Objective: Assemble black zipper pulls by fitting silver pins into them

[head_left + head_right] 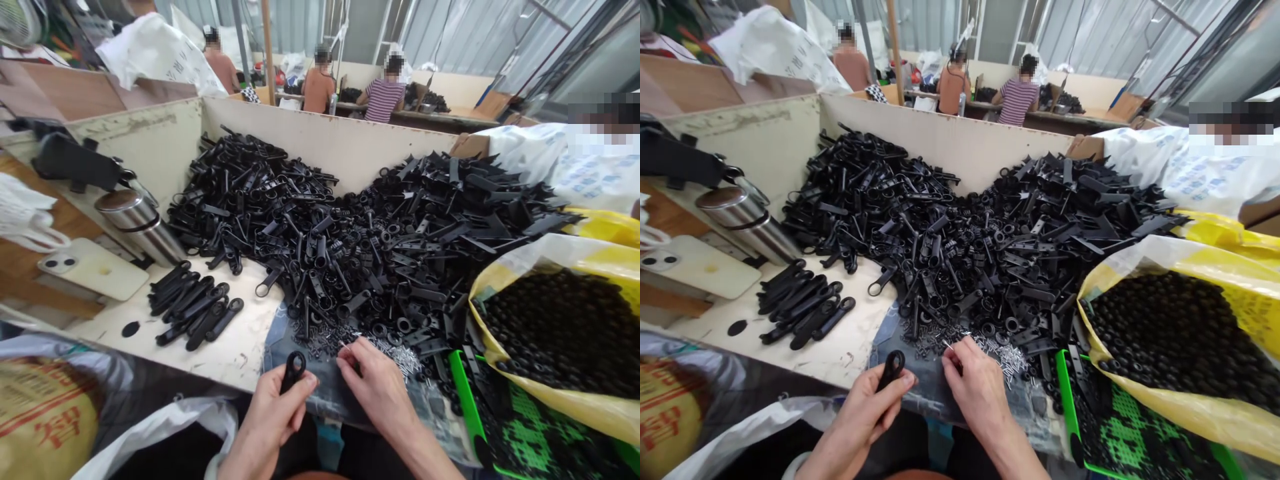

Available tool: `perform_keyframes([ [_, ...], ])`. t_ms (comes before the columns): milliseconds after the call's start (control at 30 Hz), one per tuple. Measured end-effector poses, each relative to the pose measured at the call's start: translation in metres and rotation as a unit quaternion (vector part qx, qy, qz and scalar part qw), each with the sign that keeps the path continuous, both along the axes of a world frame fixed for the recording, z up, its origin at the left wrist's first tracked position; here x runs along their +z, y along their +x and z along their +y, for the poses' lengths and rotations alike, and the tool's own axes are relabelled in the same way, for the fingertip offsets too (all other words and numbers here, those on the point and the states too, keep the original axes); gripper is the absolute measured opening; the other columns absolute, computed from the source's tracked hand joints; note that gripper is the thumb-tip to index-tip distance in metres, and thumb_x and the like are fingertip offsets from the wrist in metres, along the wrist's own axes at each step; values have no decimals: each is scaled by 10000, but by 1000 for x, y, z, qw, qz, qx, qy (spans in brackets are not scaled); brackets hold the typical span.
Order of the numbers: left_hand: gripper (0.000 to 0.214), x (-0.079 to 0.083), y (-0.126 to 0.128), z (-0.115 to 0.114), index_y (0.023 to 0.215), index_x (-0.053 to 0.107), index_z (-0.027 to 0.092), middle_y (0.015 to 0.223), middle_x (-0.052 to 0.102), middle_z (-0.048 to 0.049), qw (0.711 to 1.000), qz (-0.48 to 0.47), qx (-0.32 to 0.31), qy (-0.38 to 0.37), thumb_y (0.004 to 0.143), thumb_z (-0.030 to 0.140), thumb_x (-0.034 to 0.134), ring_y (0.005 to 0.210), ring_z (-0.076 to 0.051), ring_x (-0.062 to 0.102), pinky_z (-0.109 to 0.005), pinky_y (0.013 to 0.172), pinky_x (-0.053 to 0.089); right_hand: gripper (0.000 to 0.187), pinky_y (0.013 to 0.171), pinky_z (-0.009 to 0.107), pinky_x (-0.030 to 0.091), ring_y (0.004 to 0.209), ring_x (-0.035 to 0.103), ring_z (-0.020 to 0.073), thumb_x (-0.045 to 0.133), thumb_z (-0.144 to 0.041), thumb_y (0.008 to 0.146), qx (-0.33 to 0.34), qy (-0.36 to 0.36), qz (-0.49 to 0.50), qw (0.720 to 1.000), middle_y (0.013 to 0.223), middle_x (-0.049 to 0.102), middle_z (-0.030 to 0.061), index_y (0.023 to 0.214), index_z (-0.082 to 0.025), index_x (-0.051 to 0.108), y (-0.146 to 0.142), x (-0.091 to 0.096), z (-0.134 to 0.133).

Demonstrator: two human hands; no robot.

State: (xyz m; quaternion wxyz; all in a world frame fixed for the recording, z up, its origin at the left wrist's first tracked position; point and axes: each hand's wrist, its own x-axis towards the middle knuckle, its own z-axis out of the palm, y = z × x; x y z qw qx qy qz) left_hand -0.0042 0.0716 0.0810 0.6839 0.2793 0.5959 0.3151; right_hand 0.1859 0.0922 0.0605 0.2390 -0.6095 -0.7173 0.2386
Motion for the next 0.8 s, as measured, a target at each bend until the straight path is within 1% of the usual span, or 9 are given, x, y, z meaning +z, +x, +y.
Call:
perform_keyframes([
  [67, 409, 2, -1, 0, 859, 621, 183, 418, 391, 120, 1000, -30, -4, 0, 763, 554, 765, 420, -57, 196, -203, 425, 72, 159, 596, 266, 412, 639, 579, 170, 613, -267, 930, -16, -27, 111, 993, 748, 636, 12, 810, -222, 707, -3, 6, -4],
  [133, 442, 4, 0, -1, 842, 616, 182, 430, 373, 124, 998, -63, -2, -1, 732, 573, 788, 428, -54, 195, -205, 426, 73, 190, 564, 256, 407, 600, 533, 158, 653, -349, 913, -37, -48, 203, 977, 714, 626, 6, 802, -215, 732, -7, 10, -10],
  [200, 478, 6, 3, -1, 829, 614, 182, 457, 373, 125, 996, -91, 7, -5, 683, 586, 824, 438, -48, 201, -201, 432, 91, 243, 540, 246, 401, 575, 506, 145, 691, -422, 892, -58, -63, 267, 960, 689, 621, 2, 794, -205, 742, -12, 10, -16],
  [300, 514, 8, 7, -2, 819, 626, 188, 435, 383, 123, 993, -117, 5, -12, 630, 612, 847, 424, -47, 201, -207, 429, 107, 312, 512, 232, 396, 548, 494, 131, 726, -497, 870, -80, -85, 329, 937, 677, 639, 7, 798, -194, 743, -17, 5, -25],
  [367, 522, 9, 10, -3, 805, 632, 193, 396, 374, 122, 992, -121, 2, -19, 614, 631, 844, 406, -51, 193, -218, 426, 96, 329, 507, 226, 405, 558, 521, 137, 745, -516, 856, -88, -93, 354, 926, 684, 659, 17, 808, -191, 745, -18, 2, -30],
  [433, 528, 11, 12, -4, 788, 630, 195, 392, 370, 122, 992, -119, 11, -27, 595, 633, 852, 404, -49, 196, -221, 437, 86, 326, 513, 223, 420, 570, 546, 143, 758, -514, 848, -91, -91, 366, 922, 682, 670, 22, 806, -191, 750, -17, 0, -33],
  [600, 508, 12, 17, -6, 784, 631, 189, 424, 381, 119, 994, -107, 22, -30, 606, 605, 860, 421, -42, 217, -216, 462, 82, 264, 541, 216, 446, 574, 563, 139, 754, -452, 871, -84, -47, 354, 930, 687, 680, 12, 783, -202, 754, -13, -1, -36],
  [800, 478, 4, 23, -8, 791, 628, 186, 427, 377, 118, 994, -104, 8, -21, 653, 590, 844, 418, -42, 210, -221, 448, 53, 133, 584, 201, 477, 641, 634, 145, 736, -329, 906, -58, 8, 358, 932, 740, 720, -2, 813, -239, 763, -9, -2, -40],
])
